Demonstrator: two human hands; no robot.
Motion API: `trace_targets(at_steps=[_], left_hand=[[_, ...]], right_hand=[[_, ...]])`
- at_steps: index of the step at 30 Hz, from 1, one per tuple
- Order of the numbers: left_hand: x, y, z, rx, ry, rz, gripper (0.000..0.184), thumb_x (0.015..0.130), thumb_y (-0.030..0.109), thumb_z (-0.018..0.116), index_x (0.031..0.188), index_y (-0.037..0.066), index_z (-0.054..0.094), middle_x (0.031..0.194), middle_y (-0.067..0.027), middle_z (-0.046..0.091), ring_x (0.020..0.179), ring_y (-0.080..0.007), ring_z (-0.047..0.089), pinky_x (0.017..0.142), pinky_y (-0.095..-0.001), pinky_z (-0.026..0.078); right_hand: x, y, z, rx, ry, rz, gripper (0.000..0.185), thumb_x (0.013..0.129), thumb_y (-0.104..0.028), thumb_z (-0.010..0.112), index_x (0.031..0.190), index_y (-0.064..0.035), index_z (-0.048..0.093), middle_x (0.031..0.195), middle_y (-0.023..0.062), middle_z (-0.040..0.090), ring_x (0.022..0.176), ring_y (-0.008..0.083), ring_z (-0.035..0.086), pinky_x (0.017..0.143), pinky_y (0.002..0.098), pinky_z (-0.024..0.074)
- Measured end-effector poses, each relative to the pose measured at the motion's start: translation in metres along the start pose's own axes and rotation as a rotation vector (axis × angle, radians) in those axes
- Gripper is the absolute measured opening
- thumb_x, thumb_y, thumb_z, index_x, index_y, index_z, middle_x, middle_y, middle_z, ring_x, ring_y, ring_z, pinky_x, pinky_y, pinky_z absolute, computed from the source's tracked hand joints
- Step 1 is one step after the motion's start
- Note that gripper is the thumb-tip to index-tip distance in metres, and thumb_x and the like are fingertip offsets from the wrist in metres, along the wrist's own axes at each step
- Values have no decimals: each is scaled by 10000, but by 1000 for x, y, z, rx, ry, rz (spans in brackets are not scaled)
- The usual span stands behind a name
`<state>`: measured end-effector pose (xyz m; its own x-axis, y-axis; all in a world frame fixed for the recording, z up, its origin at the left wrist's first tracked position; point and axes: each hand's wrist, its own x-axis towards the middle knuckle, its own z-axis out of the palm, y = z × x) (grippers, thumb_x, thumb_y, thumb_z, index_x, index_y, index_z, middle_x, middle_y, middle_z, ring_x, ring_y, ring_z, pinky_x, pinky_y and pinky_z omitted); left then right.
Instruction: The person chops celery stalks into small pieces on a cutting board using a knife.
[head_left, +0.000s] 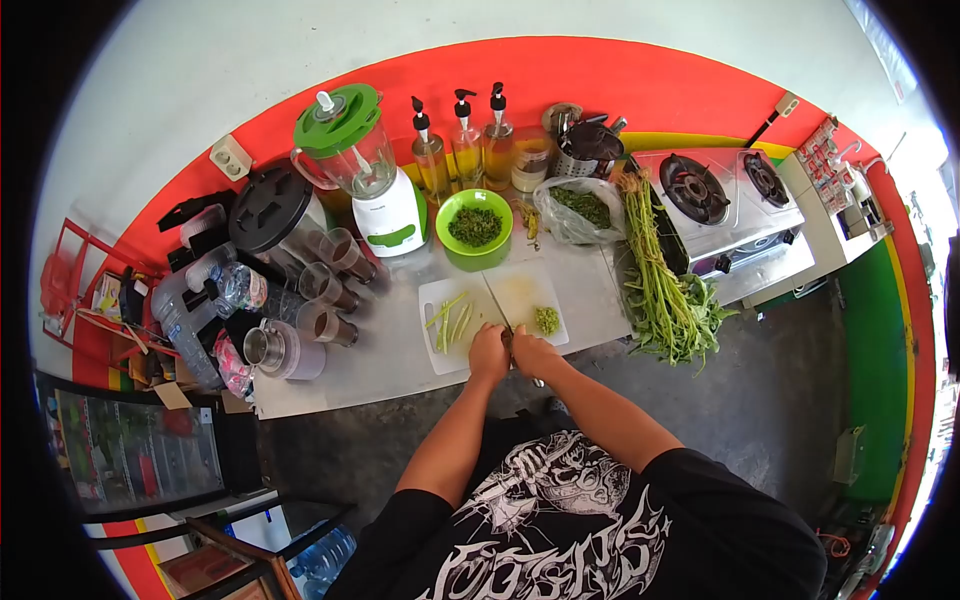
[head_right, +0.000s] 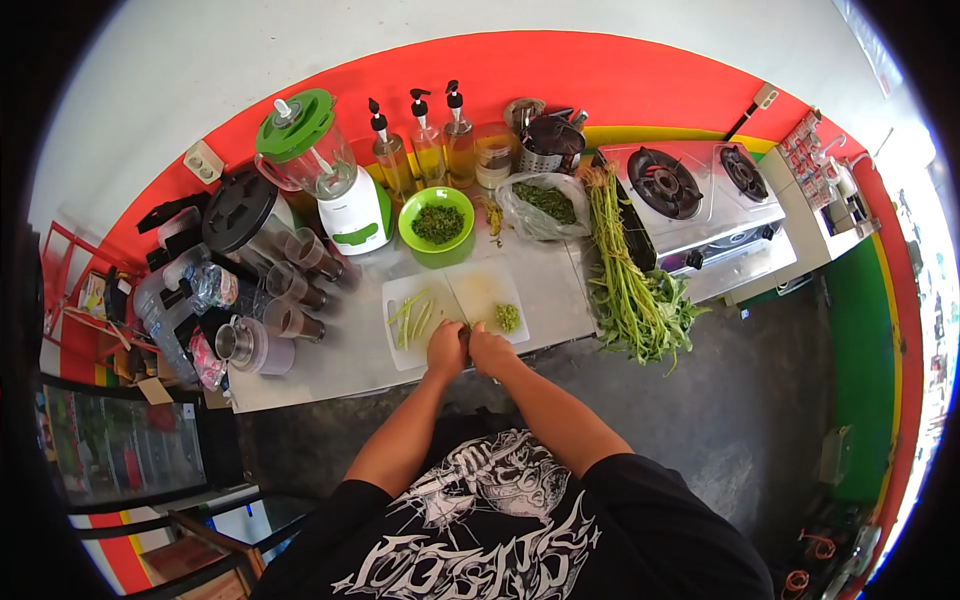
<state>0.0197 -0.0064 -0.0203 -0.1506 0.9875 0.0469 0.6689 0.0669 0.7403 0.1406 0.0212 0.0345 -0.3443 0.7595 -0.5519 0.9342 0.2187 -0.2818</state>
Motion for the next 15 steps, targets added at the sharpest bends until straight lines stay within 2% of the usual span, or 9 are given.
trace_targets(at_steps=[3, 6, 7, 9, 15], left_hand=[[-2, -10, 1, -81, 37, 117, 87, 815, 77, 607, 817, 8, 660, 842, -189, 597, 836, -395, 611, 736, -485, 484], [-4, -9, -2, -147, -41, 21, 62, 797, 33, 635, 839, -7, 657, 869, -174, 604, 877, -380, 613, 771, -475, 492], [-4, -9, -2, -151, -41, 20, 62, 797, 33, 635, 839, -7, 657, 869, -174, 604, 877, -380, 613, 771, -475, 492], [-5, -8, -3, -214, 1, 22, 64, 768, 61, 661, 809, 11, 659, 816, -153, 590, 759, -343, 618, 714, -428, 496], [-10, -8, -1, -135, 27, 93, 66, 769, 62, 654, 826, 28, 655, 827, -145, 575, 783, -346, 599, 707, -431, 483]], right_hand=[[2, 11, 3, 54, -54, -37, 487, 861, -166, 693, 1190, 63, 417, 1087, 302, 667, 1039, 440, 668, 855, 489, 551], [-1, 17, 8, 90, -65, -41, 438, 875, -154, 664, 1173, 63, 428, 1068, 309, 668, 1035, 451, 665, 861, 499, 545], [-6, 16, 10, 74, -70, -25, 412, 880, -145, 649, 1162, 64, 433, 1059, 314, 668, 1031, 454, 665, 863, 504, 542], [-14, 13, 15, 56, -79, -10, 386, 885, -135, 634, 1151, 65, 438, 1049, 319, 668, 1028, 458, 665, 866, 508, 539], [-22, 9, 22, 91, -52, 34, 348, 895, -90, 583, 1166, 58, 422, 1045, 331, 666, 1023, 456, 671, 875, 509, 543]])
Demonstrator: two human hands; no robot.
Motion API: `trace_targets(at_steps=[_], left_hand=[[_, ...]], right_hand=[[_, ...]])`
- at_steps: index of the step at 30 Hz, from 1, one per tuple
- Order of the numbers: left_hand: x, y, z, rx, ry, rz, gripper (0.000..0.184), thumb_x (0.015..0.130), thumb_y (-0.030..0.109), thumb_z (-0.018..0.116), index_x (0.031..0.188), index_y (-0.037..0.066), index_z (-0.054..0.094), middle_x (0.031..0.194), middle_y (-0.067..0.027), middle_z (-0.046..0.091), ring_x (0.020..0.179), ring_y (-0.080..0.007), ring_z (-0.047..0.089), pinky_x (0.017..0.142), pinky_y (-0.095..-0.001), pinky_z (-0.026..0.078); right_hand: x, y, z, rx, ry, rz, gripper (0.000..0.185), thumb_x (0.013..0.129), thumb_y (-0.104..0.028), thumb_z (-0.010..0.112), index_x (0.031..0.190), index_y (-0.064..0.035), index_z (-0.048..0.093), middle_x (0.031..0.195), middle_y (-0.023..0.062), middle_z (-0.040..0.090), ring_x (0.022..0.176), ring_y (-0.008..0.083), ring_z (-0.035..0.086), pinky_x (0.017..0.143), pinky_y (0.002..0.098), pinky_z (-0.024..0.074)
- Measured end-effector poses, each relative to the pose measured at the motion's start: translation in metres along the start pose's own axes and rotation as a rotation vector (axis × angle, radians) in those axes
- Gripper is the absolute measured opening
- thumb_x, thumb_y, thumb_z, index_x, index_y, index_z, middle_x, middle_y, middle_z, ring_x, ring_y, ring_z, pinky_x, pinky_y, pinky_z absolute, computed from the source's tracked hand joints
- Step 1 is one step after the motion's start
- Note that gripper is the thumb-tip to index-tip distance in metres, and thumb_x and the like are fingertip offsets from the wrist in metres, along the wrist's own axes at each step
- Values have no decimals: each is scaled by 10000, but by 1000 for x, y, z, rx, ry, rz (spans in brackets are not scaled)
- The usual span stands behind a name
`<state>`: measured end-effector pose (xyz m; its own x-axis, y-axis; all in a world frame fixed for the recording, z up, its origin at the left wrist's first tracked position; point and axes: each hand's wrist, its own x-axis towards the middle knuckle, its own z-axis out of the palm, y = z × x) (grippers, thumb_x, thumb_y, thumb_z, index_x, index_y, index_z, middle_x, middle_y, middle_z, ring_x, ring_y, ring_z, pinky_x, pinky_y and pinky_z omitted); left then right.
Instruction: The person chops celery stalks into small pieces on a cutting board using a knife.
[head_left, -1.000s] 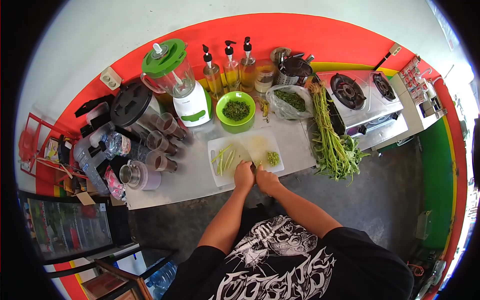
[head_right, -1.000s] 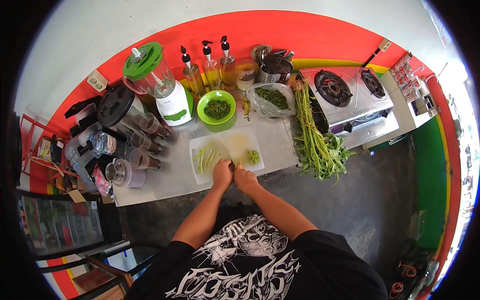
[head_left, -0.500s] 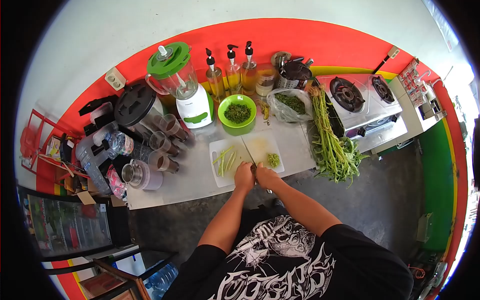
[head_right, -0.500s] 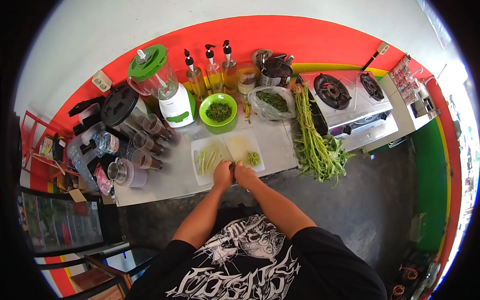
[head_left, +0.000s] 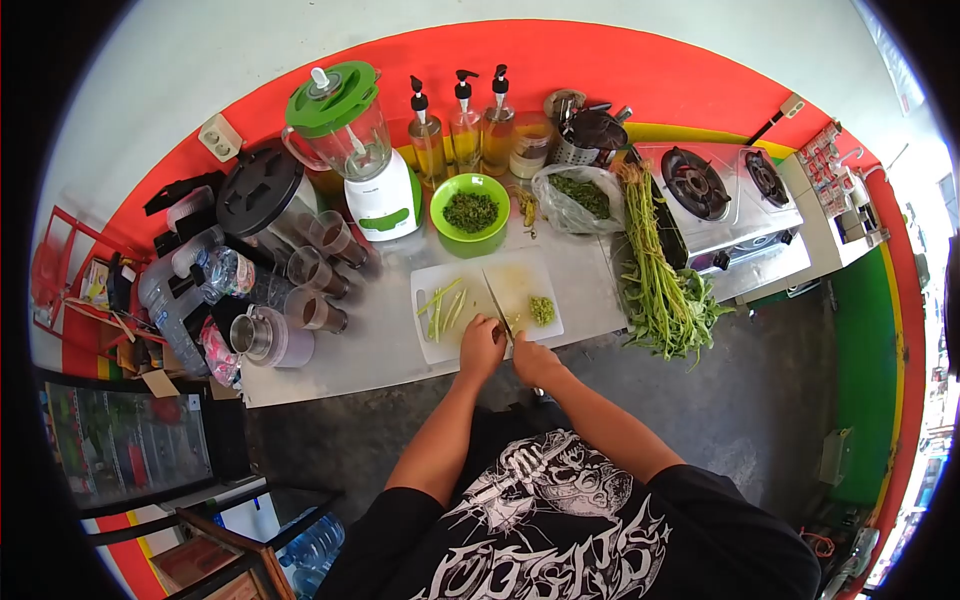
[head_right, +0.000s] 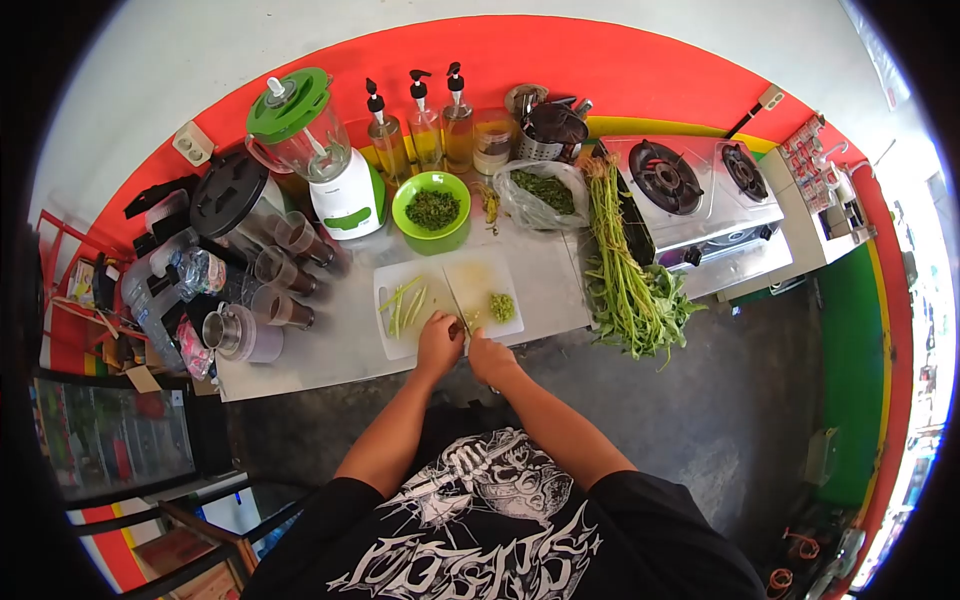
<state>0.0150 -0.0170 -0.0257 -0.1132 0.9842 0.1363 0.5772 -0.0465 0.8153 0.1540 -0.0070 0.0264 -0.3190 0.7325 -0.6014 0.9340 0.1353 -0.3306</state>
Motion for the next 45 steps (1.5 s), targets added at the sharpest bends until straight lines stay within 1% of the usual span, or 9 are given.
trace_targets(at_steps=[4, 8, 16, 25, 28, 31, 33, 36, 45], left_hand=[[-2, -3, 5, 41, 26, 21, 68, 775, 58, 644, 832, 20, 648, 847, -146, 573, 821, -354, 586, 725, -439, 477], [-3, -4, 4, 57, -34, 1, 73, 799, 62, 627, 845, 9, 644, 918, -166, 580, 943, -382, 566, 835, -464, 472], [-2, 0, -4, 49, -120, 42, 90, 828, 72, 613, 889, 8, 635, 948, -174, 565, 961, -393, 547, 851, -482, 459], [-4, 0, 4, 83, 9, 49, 90, 827, 71, 616, 880, 0, 634, 928, -183, 565, 950, -406, 545, 829, -481, 450], [-3, -1, -2, 114, -39, 65, 83, 848, 71, 597, 880, -2, 618, 937, -180, 563, 946, -397, 546, 838, -483, 457], [-4, -1, -9, -41, -105, 18, 61, 848, 25, 602, 891, -14, 618, 917, -168, 569, 878, -364, 592, 791, -441, 491], [-11, 0, -7, -284, 7, -78, 67, 843, -15, 615, 909, -20, 619, 905, -146, 576, 794, -306, 631, 729, -379, 517], [-15, -6, -5, -288, 50, -25, 83, 839, -28, 626, 922, -20, 618, 915, -123, 578, 758, -244, 642, 699, -327, 523], [-15, -4, -3, -230, 22, -54, 79, 819, -29, 624, 894, -12, 607, 900, -103, 561, 746, -216, 625, 696, -327, 522]], right_hand=[[0, -3, 5, -58, 16, -1, 338, 902, -76, 576, 1175, 42, 416, 1049, 291, 683, 1011, 433, 685, 852, 484, 561], [6, -7, 12, -16, 92, 37, 325, 911, -70, 580, 1174, 35, 420, 1050, 254, 698, 983, 418, 699, 824, 459, 576], [12, -11, -12, 15, 54, -13, 317, 915, -92, 583, 1155, 36, 419, 1043, 292, 681, 1012, 436, 682, 848, 477, 564], [6, -12, 10, 2, 81, 28, 281, 939, -101, 546, 1157, 30, 427, 1042, 288, 684, 1007, 431, 685, 843, 484, 564], [15, -12, 4, 22, 105, 3, 287, 926, -88, 553, 1152, 27, 419, 1033, 297, 680, 995, 449, 681, 840, 501, 560], [19, -6, -1, 54, 141, -8, 280, 927, -89, 531, 1156, 25, 418, 1030, 306, 675, 983, 458, 678, 834, 515, 555], [17, -4, 1, 83, 169, -5, 282, 923, -87, 524, 1158, 26, 415, 1028, 311, 673, 977, 464, 676, 830, 522, 552], [5, -1, 11, 111, 185, 8, 291, 915, -95, 524, 1154, 30, 414, 1024, 317, 669, 961, 476, 671, 828, 536, 545], [3, 20, 17, 130, 195, 20, 261, 916, -119, 508, 1124, 18, 433, 966, 313, 678, 926, 489, 673, 804, 555, 543]])
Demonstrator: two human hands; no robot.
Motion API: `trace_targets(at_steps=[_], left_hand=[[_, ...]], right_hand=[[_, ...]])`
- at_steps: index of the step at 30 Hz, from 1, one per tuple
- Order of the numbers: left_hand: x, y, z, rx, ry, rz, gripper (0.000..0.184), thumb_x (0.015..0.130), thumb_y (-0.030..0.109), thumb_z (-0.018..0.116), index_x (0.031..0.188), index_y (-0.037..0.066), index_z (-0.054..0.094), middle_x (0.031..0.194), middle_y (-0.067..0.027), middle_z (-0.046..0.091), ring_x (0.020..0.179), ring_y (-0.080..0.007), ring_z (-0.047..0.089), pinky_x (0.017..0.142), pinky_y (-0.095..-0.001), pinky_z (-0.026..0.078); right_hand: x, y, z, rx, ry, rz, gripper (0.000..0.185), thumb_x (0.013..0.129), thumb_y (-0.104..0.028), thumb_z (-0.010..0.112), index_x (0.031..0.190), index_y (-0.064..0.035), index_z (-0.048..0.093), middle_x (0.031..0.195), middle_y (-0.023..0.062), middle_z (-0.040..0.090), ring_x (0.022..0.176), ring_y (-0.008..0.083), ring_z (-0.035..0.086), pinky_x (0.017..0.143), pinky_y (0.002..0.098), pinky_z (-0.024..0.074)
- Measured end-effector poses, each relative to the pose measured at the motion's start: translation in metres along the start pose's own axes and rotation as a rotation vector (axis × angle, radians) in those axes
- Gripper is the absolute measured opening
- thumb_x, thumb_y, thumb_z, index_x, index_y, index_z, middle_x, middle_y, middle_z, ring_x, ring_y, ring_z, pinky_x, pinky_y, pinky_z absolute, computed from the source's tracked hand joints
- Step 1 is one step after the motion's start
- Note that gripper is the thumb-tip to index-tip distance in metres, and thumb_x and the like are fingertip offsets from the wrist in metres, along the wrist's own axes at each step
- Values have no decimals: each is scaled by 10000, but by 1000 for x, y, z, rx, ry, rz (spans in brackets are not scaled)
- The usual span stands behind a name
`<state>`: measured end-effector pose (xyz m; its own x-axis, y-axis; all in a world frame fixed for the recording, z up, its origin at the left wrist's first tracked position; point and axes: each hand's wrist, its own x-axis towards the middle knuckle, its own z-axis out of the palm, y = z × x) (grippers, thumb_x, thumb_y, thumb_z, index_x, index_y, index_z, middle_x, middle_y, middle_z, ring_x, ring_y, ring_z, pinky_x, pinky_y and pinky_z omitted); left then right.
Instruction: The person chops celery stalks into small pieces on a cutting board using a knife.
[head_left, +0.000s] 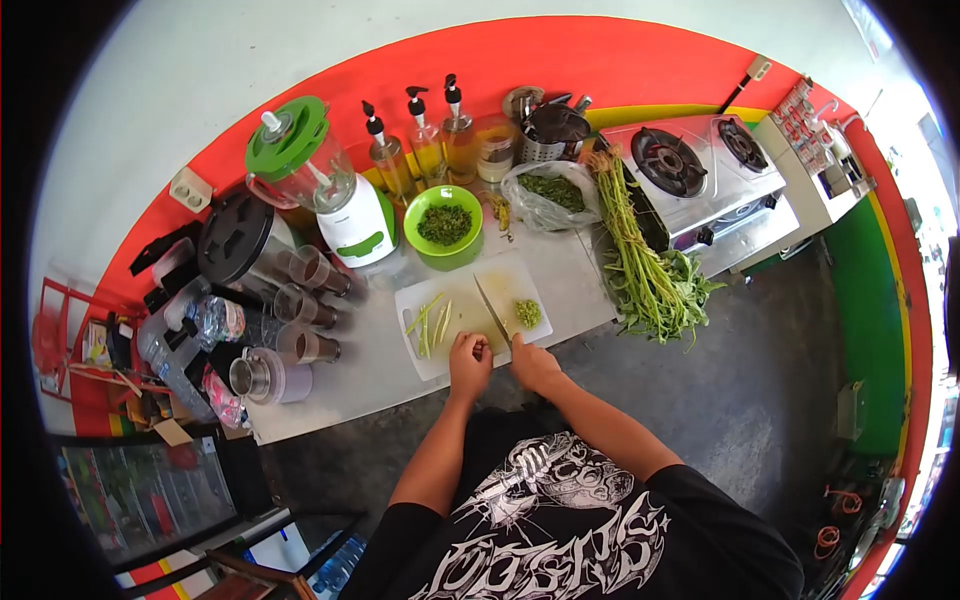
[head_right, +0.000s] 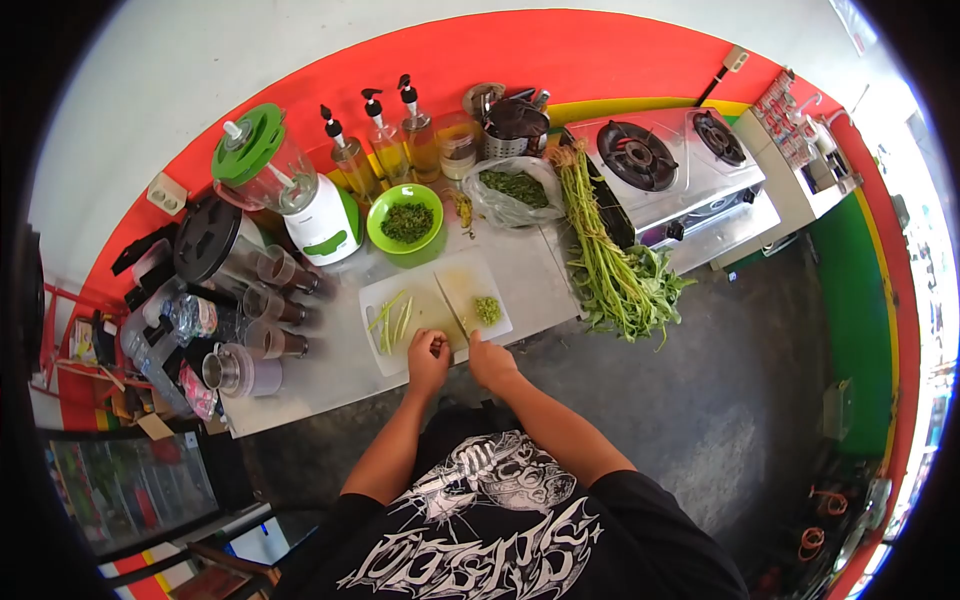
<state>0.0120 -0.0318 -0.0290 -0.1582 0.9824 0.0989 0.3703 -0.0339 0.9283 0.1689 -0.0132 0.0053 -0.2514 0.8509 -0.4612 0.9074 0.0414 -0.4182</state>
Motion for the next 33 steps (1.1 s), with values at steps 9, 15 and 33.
trace_targets(at_steps=[9, 15, 33], left_hand=[[3, 2, -1, 26, -17, -3, 122, 814, -22, 629, 933, 1, 623, 908, -115, 582, 746, -254, 630, 697, -350, 523], [28, 11, -35, 485, 348, 33, 172, 812, 35, 680, 980, 41, 640, 968, -122, 607, 974, -357, 569, 855, -456, 476], [24, 7, -24, 452, -96, 184, 143, 790, 61, 717, 927, 74, 678, 923, -93, 606, 951, -345, 564, 853, -434, 466]], right_hand=[[0, 16, -15, 34, 83, 98, 231, 938, -134, 438, 1109, 20, 465, 950, 309, 685, 916, 479, 680, 803, 557, 542], [-4, 16, -28, 90, 103, 29, 335, 885, -215, 573, 1137, -10, 491, 966, 305, 681, 925, 485, 667, 831, 569, 521], [-8, 20, -33, 103, 96, -82, 385, 863, -252, 662, 1130, -16, 515, 902, 285, 678, 899, 487, 649, 804, 568, 507]])
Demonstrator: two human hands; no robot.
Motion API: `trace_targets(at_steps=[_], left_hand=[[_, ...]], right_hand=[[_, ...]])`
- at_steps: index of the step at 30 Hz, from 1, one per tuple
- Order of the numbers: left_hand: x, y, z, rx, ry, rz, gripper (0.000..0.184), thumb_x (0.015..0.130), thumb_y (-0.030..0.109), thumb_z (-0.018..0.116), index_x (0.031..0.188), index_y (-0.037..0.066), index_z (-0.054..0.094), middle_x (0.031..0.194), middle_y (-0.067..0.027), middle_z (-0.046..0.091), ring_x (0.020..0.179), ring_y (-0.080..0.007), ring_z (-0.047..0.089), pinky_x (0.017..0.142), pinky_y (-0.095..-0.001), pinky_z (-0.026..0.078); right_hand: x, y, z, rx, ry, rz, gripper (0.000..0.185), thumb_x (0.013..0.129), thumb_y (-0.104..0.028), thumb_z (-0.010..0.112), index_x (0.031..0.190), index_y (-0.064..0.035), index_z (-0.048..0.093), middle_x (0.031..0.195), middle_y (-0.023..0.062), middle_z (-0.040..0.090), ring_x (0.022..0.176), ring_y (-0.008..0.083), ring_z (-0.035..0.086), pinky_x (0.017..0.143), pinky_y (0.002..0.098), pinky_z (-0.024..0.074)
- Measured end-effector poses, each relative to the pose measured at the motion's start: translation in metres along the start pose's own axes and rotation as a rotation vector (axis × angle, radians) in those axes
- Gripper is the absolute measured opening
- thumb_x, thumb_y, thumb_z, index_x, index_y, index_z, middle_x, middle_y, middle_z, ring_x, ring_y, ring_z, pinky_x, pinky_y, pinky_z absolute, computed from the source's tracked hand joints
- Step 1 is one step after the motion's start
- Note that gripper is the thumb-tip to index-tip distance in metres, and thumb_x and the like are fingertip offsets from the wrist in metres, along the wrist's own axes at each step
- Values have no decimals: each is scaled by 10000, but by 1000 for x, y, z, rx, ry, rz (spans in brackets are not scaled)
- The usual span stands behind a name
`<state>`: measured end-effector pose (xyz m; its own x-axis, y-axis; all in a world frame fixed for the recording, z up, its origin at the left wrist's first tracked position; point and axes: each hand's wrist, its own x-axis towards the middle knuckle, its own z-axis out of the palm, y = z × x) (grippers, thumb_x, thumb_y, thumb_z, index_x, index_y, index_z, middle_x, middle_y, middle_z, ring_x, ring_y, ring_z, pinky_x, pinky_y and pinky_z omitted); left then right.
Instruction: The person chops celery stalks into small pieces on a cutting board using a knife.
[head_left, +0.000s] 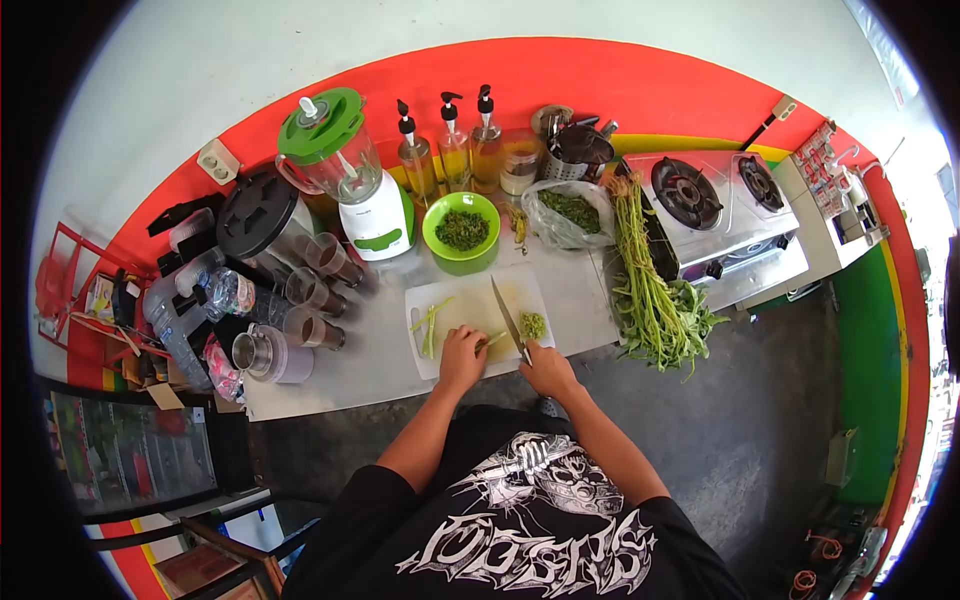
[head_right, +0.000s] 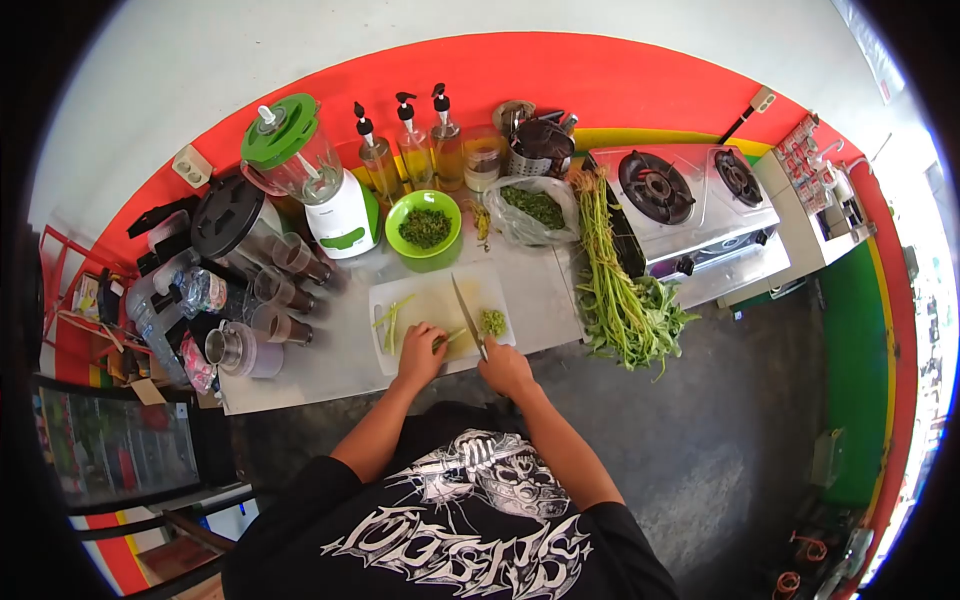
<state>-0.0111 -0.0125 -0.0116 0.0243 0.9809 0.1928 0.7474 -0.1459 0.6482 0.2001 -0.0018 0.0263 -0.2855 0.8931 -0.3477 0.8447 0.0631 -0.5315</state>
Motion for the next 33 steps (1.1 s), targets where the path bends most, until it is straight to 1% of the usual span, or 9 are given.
trace_targets(at_steps=[2, 6, 9, 15, 18, 20, 23, 26, 33], left_hand=[[-4, 3, 3, -6, -11, -3, 207, 782, 42, 726, 979, 75, 670, 915, -93, 611, 945, -336, 570, 834, -434, 463], [-3, 0, 2, -101, -17, -93, 253, 784, 38, 731, 1025, 73, 660, 912, -91, 618, 949, -321, 576, 826, -434, 459], [-3, -5, -2, -79, -24, -94, 238, 781, 52, 743, 1008, 67, 676, 925, -84, 637, 942, -310, 584, 828, -428, 460], [-9, 1, -10, -41, -22, -19, 223, 774, 61, 759, 993, 68, 717, 920, -90, 662, 924, -315, 593, 852, -423, 467], [-14, 3, -13, -118, -78, -58, 211, 777, 64, 762, 983, 53, 718, 905, -100, 663, 924, -314, 600, 841, -418, 481], [-17, 1, -16, -160, -32, -163, 191, 779, 59, 760, 963, 33, 716, 900, -105, 666, 911, -309, 609, 819, -408, 495], [-22, -6, -28, -179, 47, -177, 168, 791, 48, 746, 954, 28, 716, 903, -108, 671, 898, -300, 616, 811, -396, 501], [-30, -20, -38, -154, 40, -226, 144, 805, 43, 729, 947, 32, 720, 911, -107, 674, 916, -296, 617, 826, -393, 499], [-37, -28, -44, -134, -11, -196, 107, 839, 46, 702, 944, 37, 722, 933, -101, 670, 956, -310, 601, 862, -414, 490]], right_hand=[[1, -3, 2, -29, -54, -37, 344, 868, -227, 589, 1125, -15, 504, 934, 302, 677, 916, 483, 656, 821, 575, 510], [5, -1, 11, 1, -41, -49, 336, 876, -224, 585, 1112, -5, 490, 920, 299, 678, 912, 487, 655, 821, 573, 508], [4, -2, 14, 14, 2, -90, 377, 879, -236, 626, 1146, -17, 476, 888, 296, 672, 873, 495, 644, 789, 570, 504], [-2, -12, 5, 19, -23, -83, 315, 883, -221, 584, 1089, -7, 479, 898, 300, 674, 897, 491, 652, 805, 577, 505], [-5, -8, 10, 6, -15, -87, 318, 881, -219, 587, 1093, -9, 480, 909, 295, 675, 893, 495, 650, 807, 576, 506], [-6, -7, 12, -5, -32, -62, 328, 880, -224, 592, 1103, -8, 483, 931, 294, 674, 894, 499, 648, 811, 575, 508], [-6, 0, 17, 2, -66, -56, 383, 896, -238, 610, 1172, -14, 467, 935, 306, 661, 915, 501, 633, 803, 579, 494], [-12, -4, 14, 2, -63, -70, 365, 896, -235, 584, 1156, -4, 472, 944, 293, 673, 915, 494, 644, 815, 571, 510], [-15, -4, 18, 6, -67, -74, 368, 906, -239, 582, 1167, -5, 467, 945, 287, 676, 921, 488, 645, 818, 570, 509]])
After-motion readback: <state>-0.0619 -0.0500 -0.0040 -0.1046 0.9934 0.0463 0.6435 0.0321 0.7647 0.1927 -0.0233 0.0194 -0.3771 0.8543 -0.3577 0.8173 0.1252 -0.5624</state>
